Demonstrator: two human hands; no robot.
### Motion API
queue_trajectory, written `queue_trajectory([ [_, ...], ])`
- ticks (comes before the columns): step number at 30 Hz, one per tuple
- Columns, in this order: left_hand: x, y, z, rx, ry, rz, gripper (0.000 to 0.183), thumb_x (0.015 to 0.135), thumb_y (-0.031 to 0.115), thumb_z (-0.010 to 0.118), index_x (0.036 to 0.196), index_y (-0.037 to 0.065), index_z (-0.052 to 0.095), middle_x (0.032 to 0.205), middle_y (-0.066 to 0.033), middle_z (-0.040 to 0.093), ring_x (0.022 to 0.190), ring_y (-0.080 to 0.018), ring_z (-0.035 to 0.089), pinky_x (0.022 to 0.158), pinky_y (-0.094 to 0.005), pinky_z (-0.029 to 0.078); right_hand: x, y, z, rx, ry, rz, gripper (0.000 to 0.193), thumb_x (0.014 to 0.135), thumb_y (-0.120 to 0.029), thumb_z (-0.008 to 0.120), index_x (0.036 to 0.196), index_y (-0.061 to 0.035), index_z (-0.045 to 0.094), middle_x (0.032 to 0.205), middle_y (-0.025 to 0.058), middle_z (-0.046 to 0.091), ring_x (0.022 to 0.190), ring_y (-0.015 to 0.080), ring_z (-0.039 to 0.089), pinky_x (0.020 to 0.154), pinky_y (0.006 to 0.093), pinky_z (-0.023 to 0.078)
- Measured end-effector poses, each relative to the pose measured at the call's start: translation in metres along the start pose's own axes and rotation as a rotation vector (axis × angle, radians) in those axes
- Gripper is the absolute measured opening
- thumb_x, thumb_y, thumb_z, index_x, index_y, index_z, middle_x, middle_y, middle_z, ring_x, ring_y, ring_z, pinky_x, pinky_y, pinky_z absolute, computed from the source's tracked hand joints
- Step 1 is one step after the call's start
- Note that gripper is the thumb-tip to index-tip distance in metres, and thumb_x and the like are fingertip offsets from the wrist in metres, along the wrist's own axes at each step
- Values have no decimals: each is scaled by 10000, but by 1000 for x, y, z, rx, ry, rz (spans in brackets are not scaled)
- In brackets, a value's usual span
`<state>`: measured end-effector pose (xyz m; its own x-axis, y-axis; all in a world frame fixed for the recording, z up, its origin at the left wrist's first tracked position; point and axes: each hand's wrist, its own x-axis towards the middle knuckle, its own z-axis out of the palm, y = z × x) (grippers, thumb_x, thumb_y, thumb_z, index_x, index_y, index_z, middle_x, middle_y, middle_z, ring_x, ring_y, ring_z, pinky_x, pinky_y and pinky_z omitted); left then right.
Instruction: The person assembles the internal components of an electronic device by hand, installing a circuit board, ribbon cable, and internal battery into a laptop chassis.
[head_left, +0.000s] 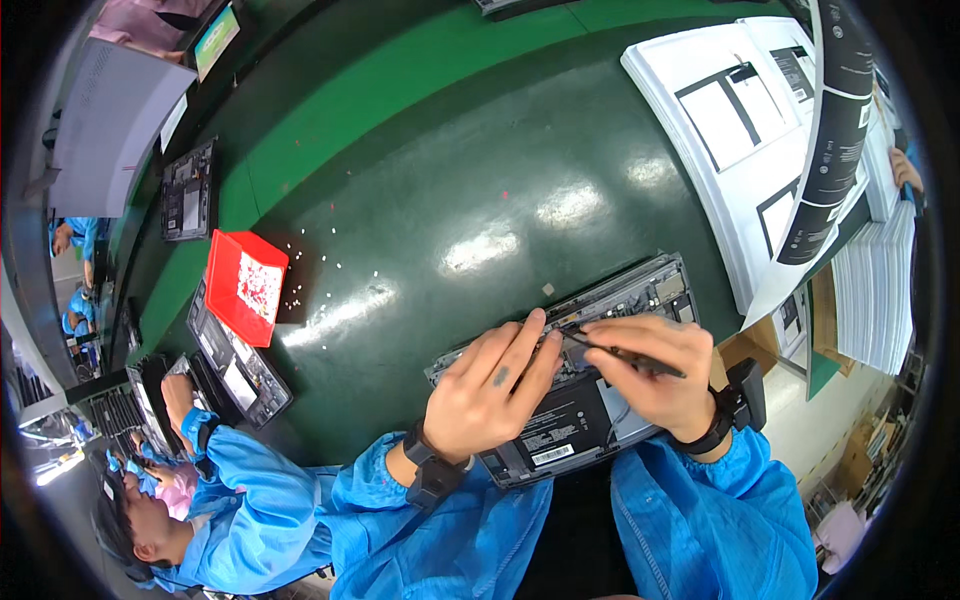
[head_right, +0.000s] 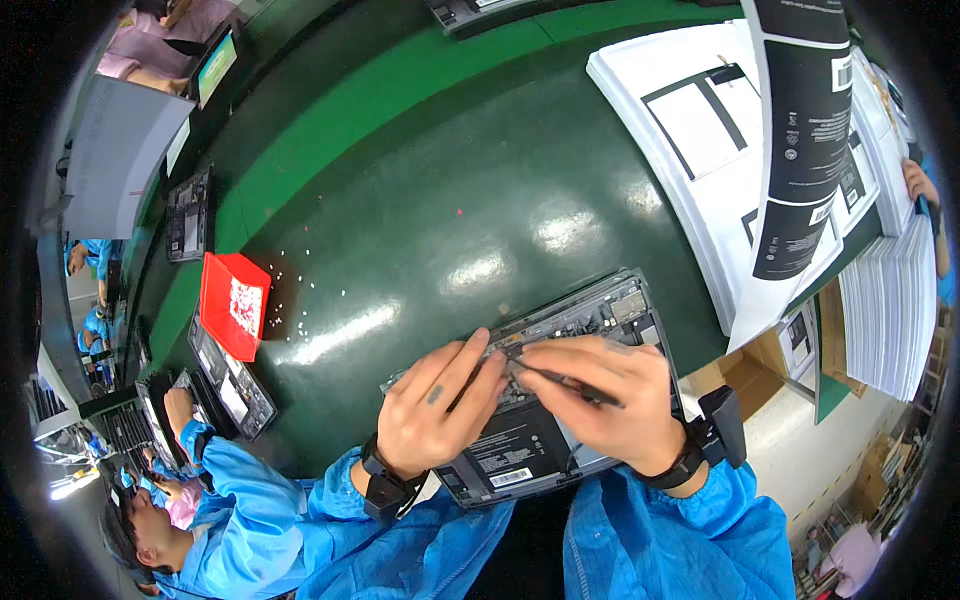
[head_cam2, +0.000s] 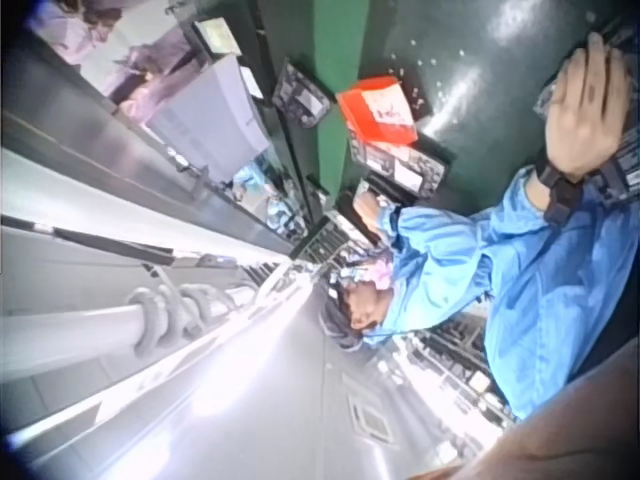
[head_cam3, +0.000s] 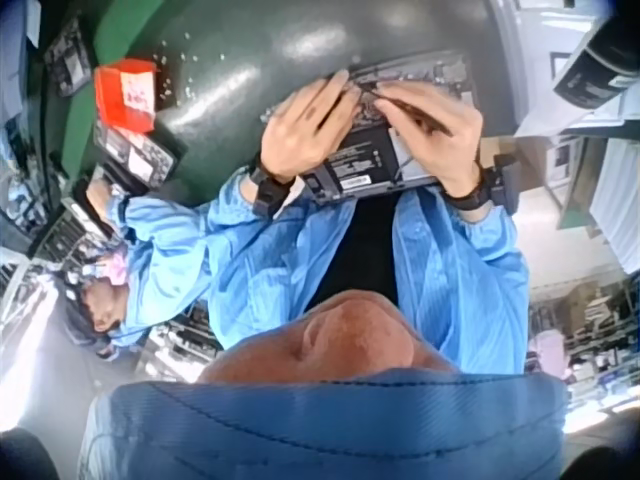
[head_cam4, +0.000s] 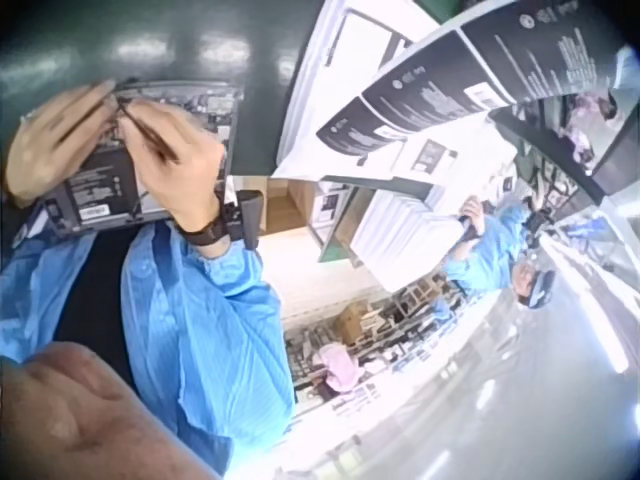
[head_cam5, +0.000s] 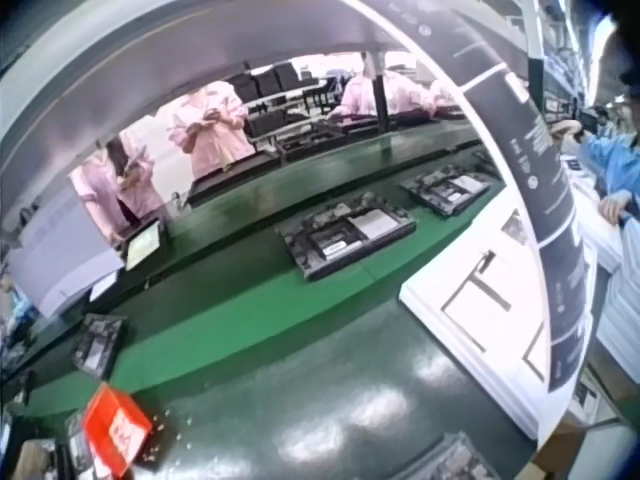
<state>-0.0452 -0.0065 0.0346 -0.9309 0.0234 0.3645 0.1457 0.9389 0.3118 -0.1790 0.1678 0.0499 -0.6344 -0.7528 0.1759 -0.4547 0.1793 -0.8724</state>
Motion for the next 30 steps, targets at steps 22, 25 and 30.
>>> queue_trajectory([
  [22,0,5,-2,-5,1,-19,338,756,66,812,1076,1,724,1196,-140,706,963,-267,701,793,-362,598,-5,0,-5,150,94,218,152,832,4,793,983,4,773,932,113,776,651,90,685,539,212,503],
  [25,-1,7,-3,-18,-1,-34,346,769,75,810,1095,4,720,1213,-143,699,983,-272,697,819,-370,592,-4,-3,-1,149,131,198,145,832,6,788,975,12,771,922,100,777,622,55,646,511,193,457],
  [30,-4,6,-15,-95,-40,-100,362,778,81,817,1121,17,724,1248,-163,689,1043,-316,690,882,-400,579,-5,-7,-2,69,115,111,139,840,8,780,979,13,770,911,115,773,627,98,672,530,224,494],
])
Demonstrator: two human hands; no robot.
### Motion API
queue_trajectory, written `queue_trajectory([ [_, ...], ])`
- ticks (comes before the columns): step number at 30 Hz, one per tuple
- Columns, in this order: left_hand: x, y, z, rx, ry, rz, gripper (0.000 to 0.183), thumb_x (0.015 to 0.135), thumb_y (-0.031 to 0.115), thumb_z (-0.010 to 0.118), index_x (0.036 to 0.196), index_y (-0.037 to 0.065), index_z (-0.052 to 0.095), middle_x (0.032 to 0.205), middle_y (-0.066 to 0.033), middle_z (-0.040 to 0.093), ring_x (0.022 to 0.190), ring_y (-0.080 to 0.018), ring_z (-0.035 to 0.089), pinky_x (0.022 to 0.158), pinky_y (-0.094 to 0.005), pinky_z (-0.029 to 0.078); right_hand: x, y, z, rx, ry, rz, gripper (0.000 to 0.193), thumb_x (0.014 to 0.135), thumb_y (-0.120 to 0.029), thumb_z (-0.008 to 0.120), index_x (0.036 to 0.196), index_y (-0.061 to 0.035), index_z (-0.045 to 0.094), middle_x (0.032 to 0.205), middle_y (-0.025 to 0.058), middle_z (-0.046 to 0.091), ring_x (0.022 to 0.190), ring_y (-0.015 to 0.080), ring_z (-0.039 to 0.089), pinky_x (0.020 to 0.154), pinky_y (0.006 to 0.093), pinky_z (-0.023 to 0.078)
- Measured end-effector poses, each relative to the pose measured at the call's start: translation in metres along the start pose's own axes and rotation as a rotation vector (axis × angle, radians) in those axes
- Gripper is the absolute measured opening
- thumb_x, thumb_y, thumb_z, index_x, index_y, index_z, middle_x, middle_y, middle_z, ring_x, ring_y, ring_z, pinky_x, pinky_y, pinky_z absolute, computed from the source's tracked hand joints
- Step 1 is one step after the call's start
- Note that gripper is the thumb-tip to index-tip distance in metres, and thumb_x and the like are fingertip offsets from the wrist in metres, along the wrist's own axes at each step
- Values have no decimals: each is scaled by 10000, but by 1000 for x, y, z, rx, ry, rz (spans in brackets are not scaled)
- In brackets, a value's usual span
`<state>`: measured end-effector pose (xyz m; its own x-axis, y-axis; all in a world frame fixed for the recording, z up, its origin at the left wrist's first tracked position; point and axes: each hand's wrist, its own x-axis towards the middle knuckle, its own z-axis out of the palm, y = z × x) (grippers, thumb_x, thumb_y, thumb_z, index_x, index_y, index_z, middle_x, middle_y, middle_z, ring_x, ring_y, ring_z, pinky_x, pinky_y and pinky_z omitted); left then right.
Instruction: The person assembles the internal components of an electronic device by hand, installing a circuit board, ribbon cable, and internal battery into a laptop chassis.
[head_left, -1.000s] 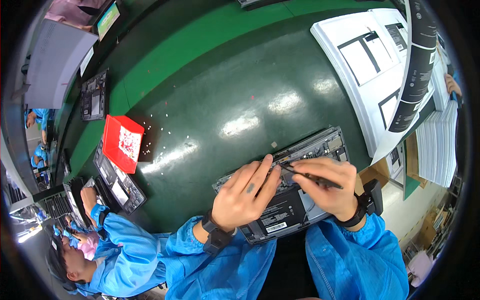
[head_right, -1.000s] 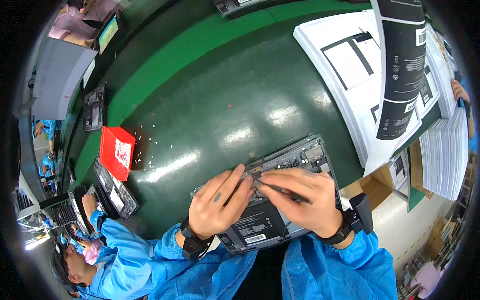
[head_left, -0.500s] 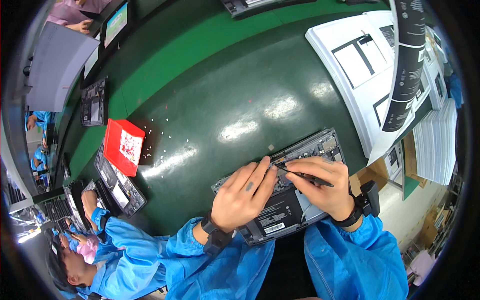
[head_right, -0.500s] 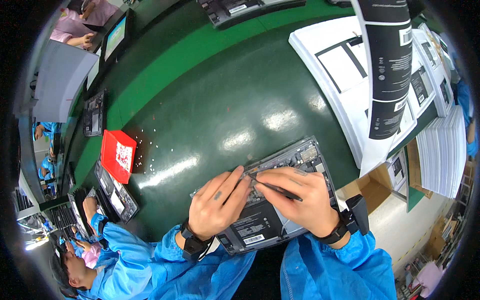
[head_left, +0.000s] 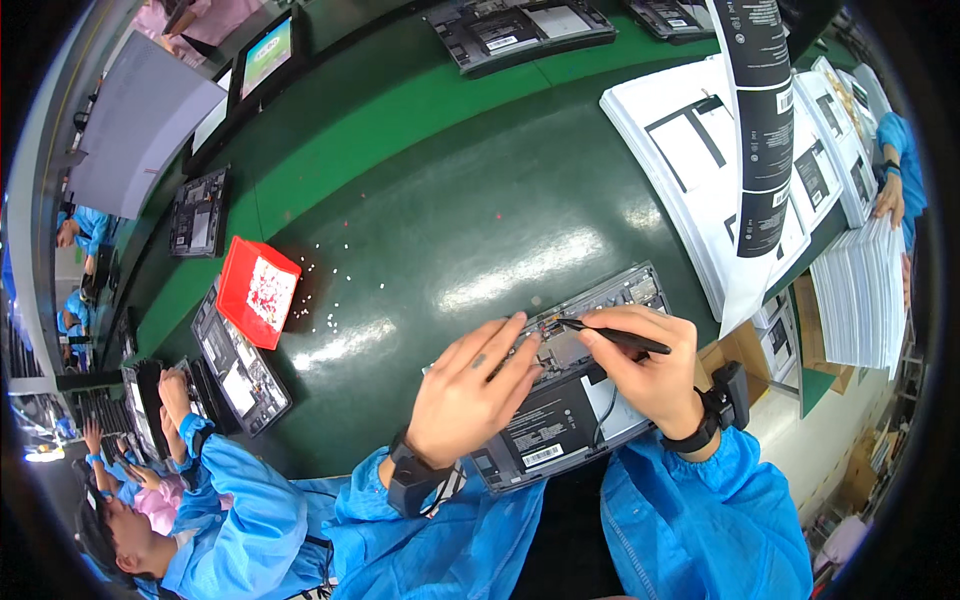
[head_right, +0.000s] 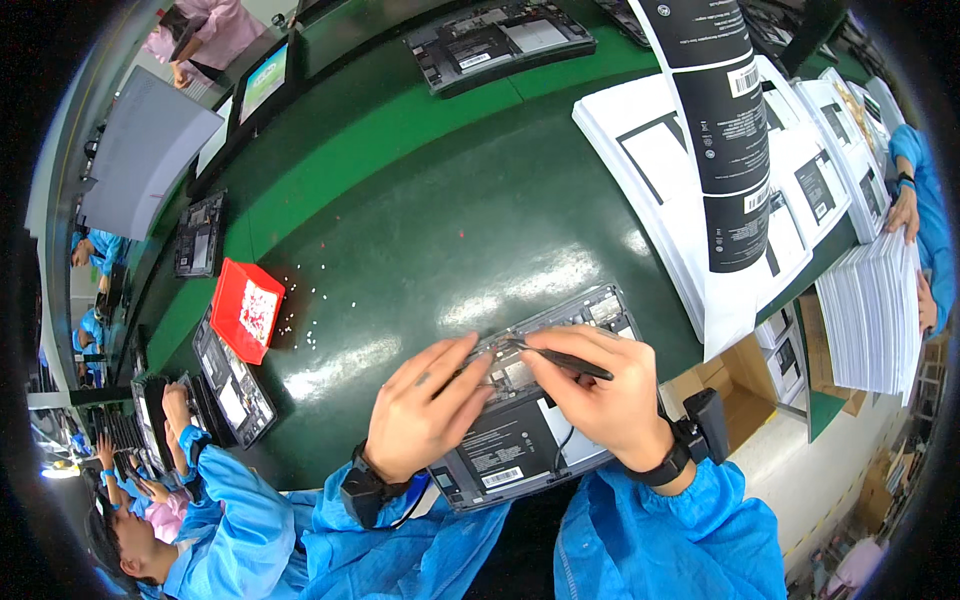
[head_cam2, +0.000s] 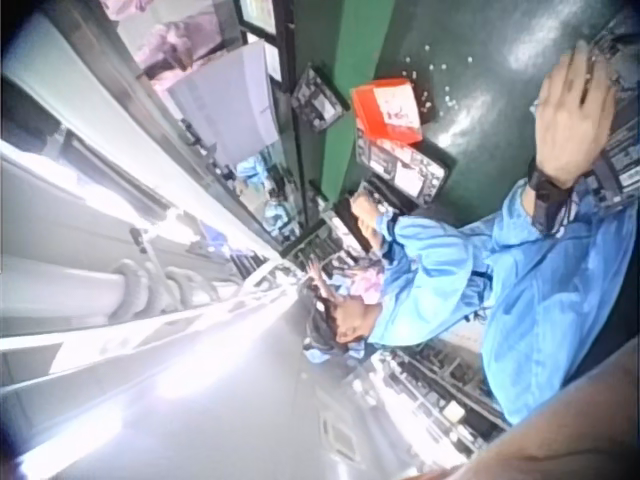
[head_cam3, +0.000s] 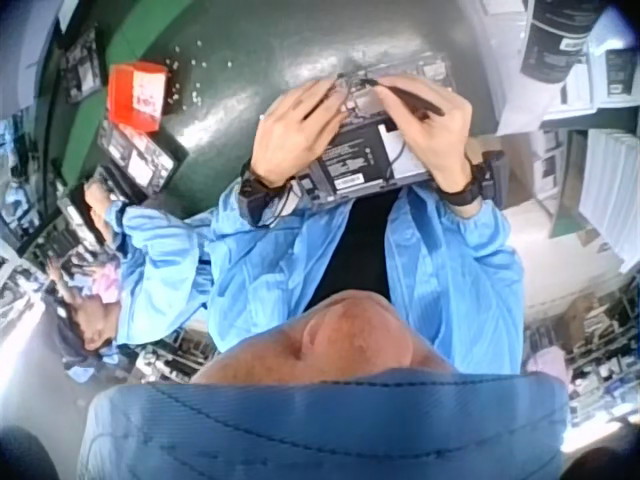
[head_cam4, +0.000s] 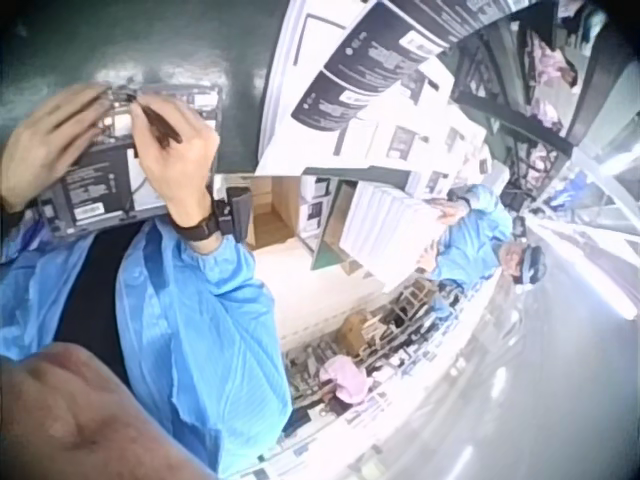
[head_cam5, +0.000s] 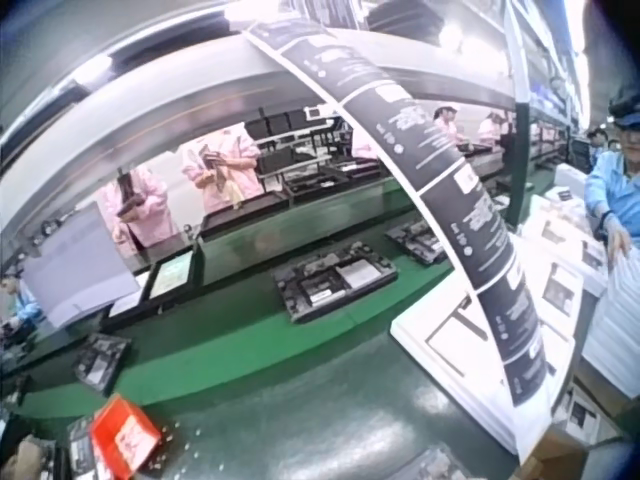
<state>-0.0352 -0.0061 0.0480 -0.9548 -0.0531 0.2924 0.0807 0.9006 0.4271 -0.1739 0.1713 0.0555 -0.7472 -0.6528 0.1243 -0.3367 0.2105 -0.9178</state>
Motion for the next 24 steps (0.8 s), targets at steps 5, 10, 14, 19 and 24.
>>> queue_trajectory([
  [5,-38,-8,-19,-63,249,-218,341,768,-19,781,1107,-12,743,1300,-221,666,1102,-376,685,957,-445,546,1,-7,-3,-41,24,-75,146,830,6,787,974,10,763,917,137,771,669,169,723,582,258,550],
  [10,-83,-11,-15,-119,323,-501,224,859,-49,676,1076,-55,730,1276,-225,680,1102,-336,700,965,-407,544,4,-12,-7,-4,36,-85,150,823,10,789,970,6,761,917,132,772,658,163,714,569,257,541],
  [14,-102,-7,-4,-169,319,-596,159,882,-17,669,1013,-79,735,1239,-224,700,1069,-321,705,944,-395,545,5,-7,-10,-11,5,-42,150,825,7,797,971,10,768,913,127,777,643,121,701,564,238,534],
  [19,-114,4,11,-317,368,-597,182,921,34,638,937,-136,704,1193,-240,719,960,-271,699,882,-361,533,7,-6,-13,-14,-3,-100,141,816,5,808,955,8,780,922,138,777,696,140,722,587,245,547],
  [24,-115,18,15,-360,394,-682,225,938,72,638,987,-132,718,1270,-272,689,1012,-283,692,900,-368,525,7,3,-43,202,194,-75,183,817,52,772,1000,40,761,970,175,768,840,216,739,749,311,584],
])
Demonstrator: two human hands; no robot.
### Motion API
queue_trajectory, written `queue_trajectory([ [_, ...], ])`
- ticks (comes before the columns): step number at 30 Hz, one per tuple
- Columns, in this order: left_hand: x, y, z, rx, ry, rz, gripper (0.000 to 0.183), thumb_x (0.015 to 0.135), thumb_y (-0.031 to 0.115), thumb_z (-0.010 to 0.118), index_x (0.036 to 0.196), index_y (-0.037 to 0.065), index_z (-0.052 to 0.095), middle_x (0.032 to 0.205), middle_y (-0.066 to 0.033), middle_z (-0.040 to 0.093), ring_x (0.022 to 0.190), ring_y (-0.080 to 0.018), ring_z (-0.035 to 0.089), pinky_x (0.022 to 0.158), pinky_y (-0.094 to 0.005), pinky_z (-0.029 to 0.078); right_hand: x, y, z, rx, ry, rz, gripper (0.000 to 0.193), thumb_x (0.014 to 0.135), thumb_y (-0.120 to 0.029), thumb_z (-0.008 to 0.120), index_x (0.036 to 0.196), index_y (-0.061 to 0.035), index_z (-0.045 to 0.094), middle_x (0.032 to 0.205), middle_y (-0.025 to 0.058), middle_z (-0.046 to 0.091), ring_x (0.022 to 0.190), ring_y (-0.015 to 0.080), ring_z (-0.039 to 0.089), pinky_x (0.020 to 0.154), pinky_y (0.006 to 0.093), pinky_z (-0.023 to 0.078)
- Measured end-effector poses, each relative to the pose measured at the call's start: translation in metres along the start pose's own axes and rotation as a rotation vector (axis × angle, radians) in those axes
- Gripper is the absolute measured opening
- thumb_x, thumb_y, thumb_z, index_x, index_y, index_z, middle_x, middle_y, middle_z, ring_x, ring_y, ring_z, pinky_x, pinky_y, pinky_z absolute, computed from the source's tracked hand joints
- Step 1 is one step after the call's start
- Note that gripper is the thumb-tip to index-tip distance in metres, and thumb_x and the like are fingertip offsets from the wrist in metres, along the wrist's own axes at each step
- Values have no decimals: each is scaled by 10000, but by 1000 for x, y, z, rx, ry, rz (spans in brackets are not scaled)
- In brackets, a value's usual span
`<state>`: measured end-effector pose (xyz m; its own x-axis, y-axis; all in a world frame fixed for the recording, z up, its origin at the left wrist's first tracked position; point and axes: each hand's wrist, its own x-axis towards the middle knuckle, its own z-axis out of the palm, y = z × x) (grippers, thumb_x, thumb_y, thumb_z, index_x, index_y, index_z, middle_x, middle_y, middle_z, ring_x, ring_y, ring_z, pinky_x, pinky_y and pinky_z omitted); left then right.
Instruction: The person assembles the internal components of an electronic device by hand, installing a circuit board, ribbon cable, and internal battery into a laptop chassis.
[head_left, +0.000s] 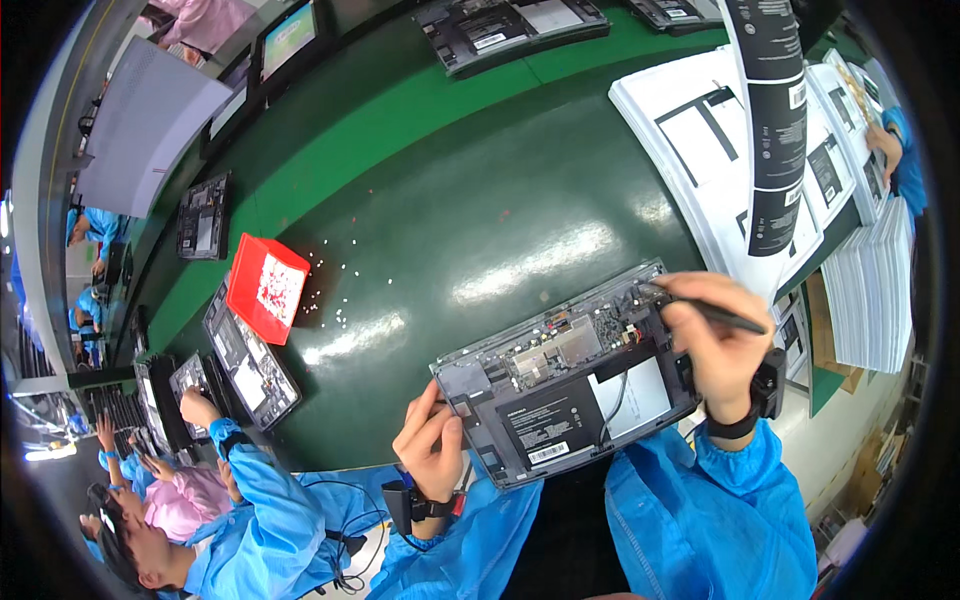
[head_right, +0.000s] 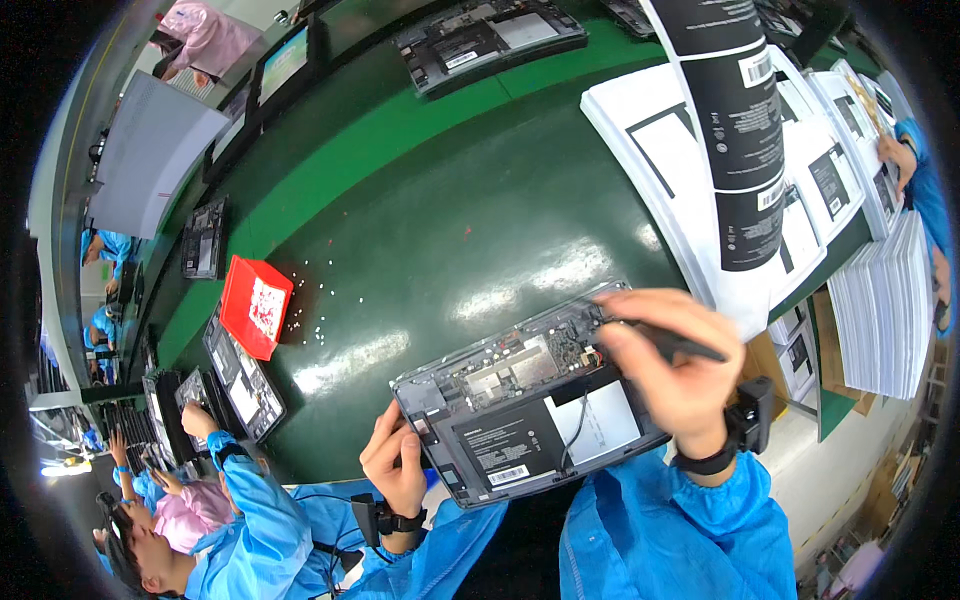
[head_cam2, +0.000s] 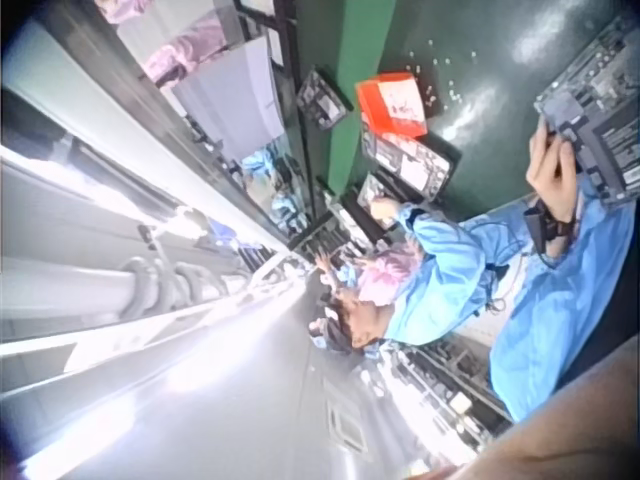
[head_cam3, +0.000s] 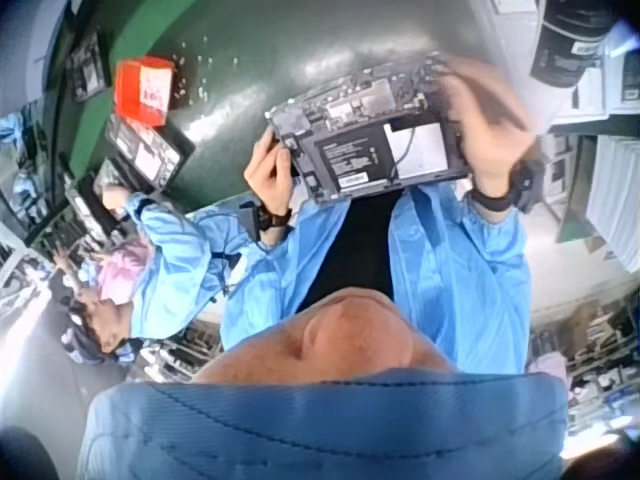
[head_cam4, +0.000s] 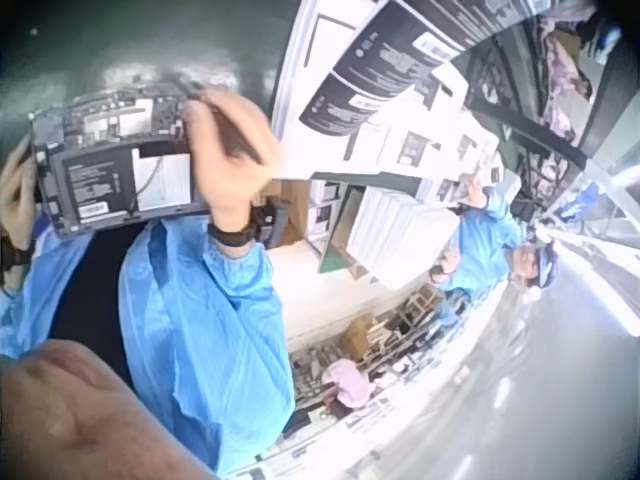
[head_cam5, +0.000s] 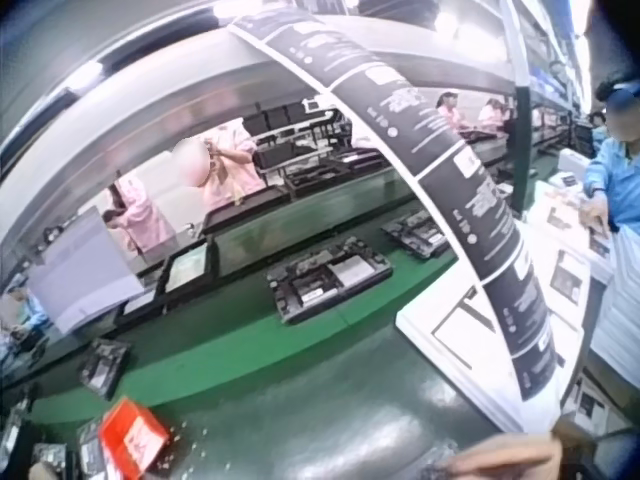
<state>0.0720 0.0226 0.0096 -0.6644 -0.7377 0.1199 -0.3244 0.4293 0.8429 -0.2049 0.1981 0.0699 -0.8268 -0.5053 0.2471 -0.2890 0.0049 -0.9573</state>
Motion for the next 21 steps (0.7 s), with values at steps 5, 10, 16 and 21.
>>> queue_trajectory([
  [5,-8,5,8,-52,-44,15,378,986,194,609,1144,-139,693,1502,-277,517,1201,-322,640,1033,-386,475,-17,61,-28,376,-1,216,202,852,20,736,1053,32,730,1039,201,747,1016,276,688,1143,488,406],
  [10,-6,31,8,-99,-2,23,492,971,238,620,1298,-129,627,1532,-271,477,1293,-318,578,1093,-394,428,-36,73,-27,655,138,352,212,898,-66,735,1083,30,696,1061,189,724,973,234,678,1118,463,438],
  [16,39,34,11,-731,-38,-378,610,1034,72,547,1582,-32,300,1453,-145,546,1276,-222,573,1087,-365,462,-10,48,1,720,134,220,181,928,-28,703,1095,41,693,1065,169,733,969,214,688,1095,402,456],
  [21,117,36,-19,-801,20,-385,452,1050,87,526,1490,8,459,1339,-123,644,1159,-217,666,1012,-366,543,33,24,-16,500,-48,147,178,959,-36,692,1115,49,711,1066,108,739,991,161,672,925,308,513],
])
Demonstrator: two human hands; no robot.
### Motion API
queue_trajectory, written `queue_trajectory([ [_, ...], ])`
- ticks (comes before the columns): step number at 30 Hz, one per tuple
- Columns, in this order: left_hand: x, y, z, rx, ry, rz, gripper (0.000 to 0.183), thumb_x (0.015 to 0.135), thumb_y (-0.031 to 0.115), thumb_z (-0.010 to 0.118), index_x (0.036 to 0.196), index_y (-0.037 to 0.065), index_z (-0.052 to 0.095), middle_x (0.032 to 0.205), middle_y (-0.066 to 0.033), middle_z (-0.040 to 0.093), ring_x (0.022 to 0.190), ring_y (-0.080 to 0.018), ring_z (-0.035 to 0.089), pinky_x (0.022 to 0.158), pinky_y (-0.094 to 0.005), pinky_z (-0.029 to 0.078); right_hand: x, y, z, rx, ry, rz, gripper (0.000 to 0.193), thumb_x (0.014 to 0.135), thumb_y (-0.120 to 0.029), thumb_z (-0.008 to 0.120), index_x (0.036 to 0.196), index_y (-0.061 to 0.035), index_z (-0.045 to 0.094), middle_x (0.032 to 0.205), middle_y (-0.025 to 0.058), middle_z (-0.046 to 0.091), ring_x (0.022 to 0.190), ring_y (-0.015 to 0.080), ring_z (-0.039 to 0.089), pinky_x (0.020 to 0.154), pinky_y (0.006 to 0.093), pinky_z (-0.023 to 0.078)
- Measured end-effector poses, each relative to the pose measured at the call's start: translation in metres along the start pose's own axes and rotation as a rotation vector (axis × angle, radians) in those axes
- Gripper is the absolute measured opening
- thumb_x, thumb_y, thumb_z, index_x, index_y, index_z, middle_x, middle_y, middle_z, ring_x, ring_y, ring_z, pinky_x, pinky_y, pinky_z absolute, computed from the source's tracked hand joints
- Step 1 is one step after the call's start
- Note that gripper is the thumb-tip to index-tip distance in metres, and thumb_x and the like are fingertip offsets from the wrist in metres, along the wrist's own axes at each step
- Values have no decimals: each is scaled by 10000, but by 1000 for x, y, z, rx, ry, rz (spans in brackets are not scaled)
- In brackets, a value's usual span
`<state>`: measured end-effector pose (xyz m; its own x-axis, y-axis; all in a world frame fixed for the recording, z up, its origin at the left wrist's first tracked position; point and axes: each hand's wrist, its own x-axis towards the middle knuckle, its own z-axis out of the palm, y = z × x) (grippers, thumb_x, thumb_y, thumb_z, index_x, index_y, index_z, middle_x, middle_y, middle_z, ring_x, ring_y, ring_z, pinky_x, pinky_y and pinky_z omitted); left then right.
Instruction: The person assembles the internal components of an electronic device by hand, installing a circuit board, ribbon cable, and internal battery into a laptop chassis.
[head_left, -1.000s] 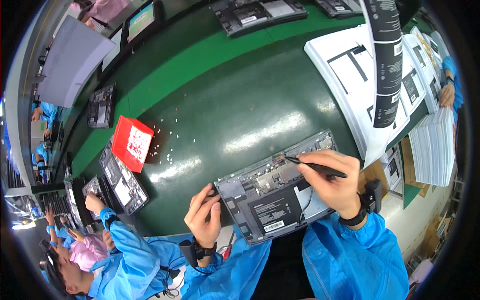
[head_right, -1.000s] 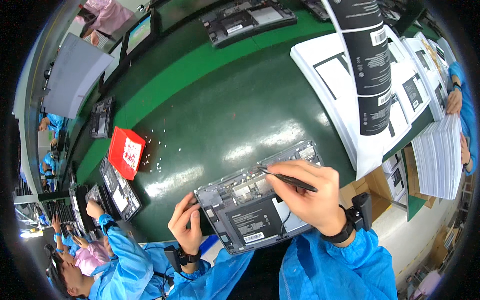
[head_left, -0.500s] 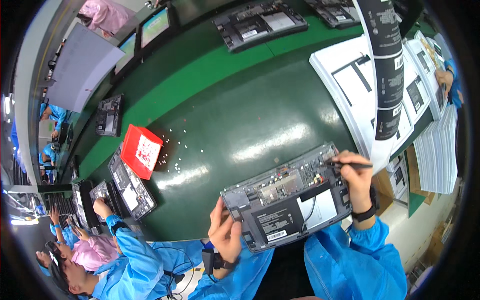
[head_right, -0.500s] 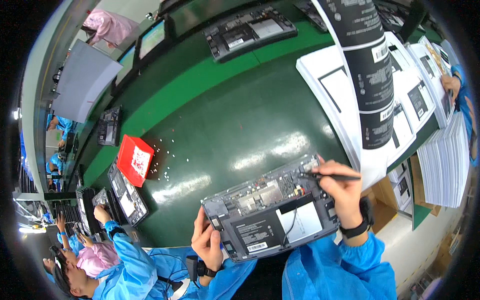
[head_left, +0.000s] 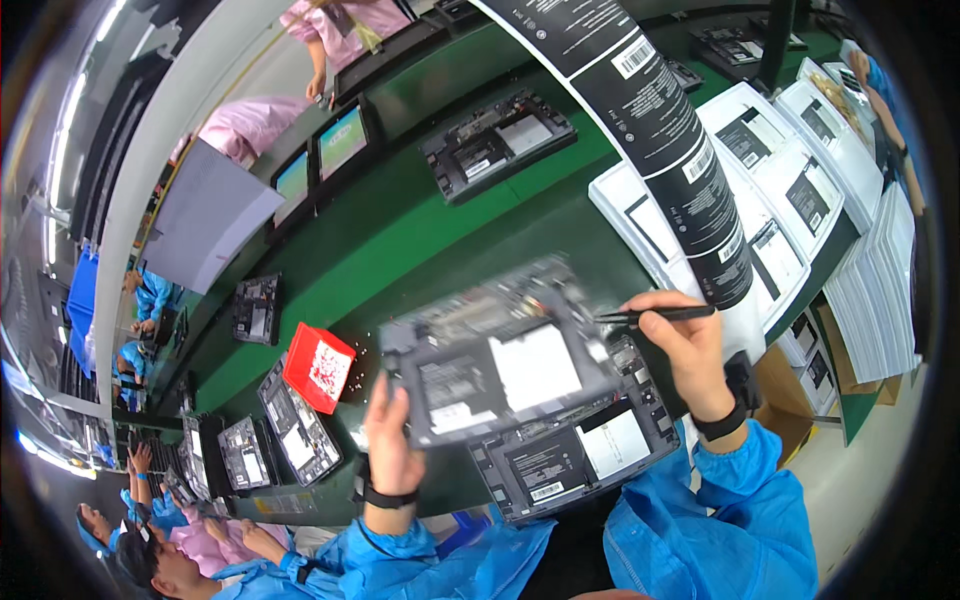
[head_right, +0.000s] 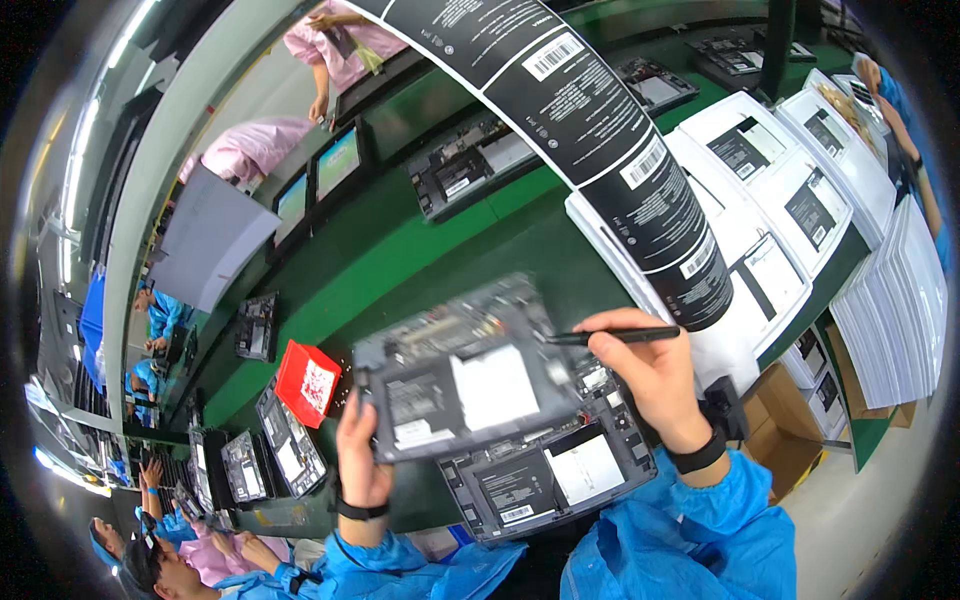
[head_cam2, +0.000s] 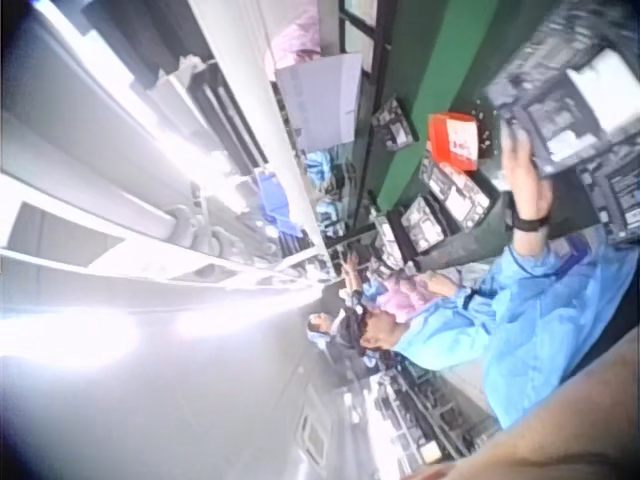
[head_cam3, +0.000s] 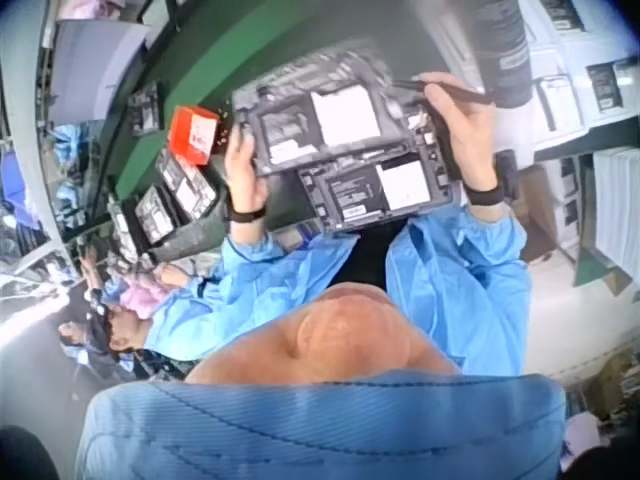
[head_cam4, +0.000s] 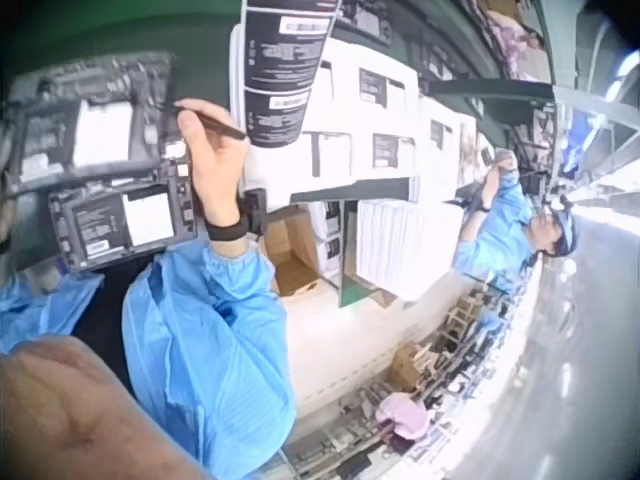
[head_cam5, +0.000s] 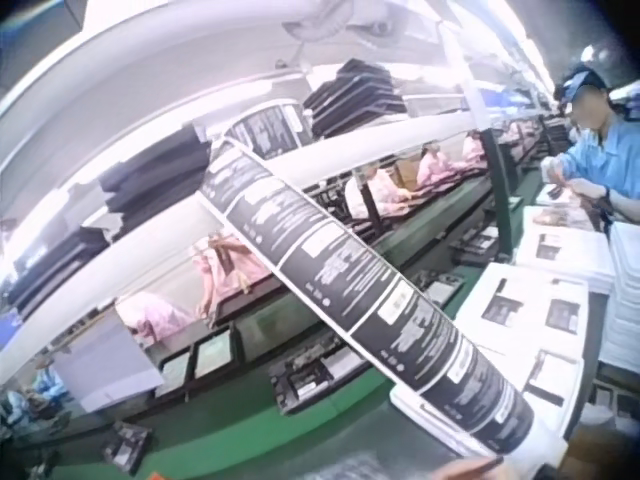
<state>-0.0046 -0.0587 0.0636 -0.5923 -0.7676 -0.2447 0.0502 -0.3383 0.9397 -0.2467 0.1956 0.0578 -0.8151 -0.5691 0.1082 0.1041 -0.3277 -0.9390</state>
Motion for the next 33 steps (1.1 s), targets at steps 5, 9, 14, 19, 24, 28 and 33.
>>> queue_trajectory([
  [5,113,52,-28,-43,5,92,322,1046,155,551,1345,39,566,1232,-99,693,1126,-254,682,967,-418,559,36,9,-60,-515,139,-206,199,968,-83,678,1133,20,722,1063,90,735,1000,166,678,894,297,520],
  [9,237,64,-78,24,58,115,341,1032,132,569,1359,37,556,1222,-94,690,1082,-264,686,945,-435,561,33,37,-112,-356,320,-158,227,1022,-158,653,1166,7,714,1030,57,721,911,115,647,826,253,511],
  [14,335,84,-204,865,509,400,448,946,155,680,1332,-58,598,1262,-158,686,1105,-284,671,996,-406,511,30,46,-99,-274,254,-62,250,1040,-199,637,1171,6,693,1027,29,697,814,85,597,757,231,493],
  [19,304,79,-61,658,137,619,342,976,94,658,1286,-48,638,1178,-121,711,1064,-174,660,945,-317,502,23,40,-110,-336,305,27,257,1039,-198,636,1169,16,693,1077,26,702,817,80,594,752,232,497],
  [24,179,71,37,799,-323,687,255,988,52,642,1239,9,656,1169,-55,653,1092,-133,627,904,-273,519,31,37,-104,-417,253,24,286,1046,-247,625,1147,9,702,1071,19,700,825,78,590,774,225,486],
  [28,134,37,63,1016,-570,740,330,944,82,693,1267,25,658,1317,-134,627,1179,-232,632,994,-345,510,35,28,-101,-482,276,72,320,1059,-282,593,1101,12,709,1069,39,708,856,103,615,816,246,493],
  [33,141,-22,63,1141,-571,832,376,920,168,738,1263,34,661,1341,-177,609,1254,-387,591,1046,-429,485,52,-3,-64,-513,171,-42,347,1077,-295,557,1075,9,724,1015,58,693,911,141,636,871,285,492],
])
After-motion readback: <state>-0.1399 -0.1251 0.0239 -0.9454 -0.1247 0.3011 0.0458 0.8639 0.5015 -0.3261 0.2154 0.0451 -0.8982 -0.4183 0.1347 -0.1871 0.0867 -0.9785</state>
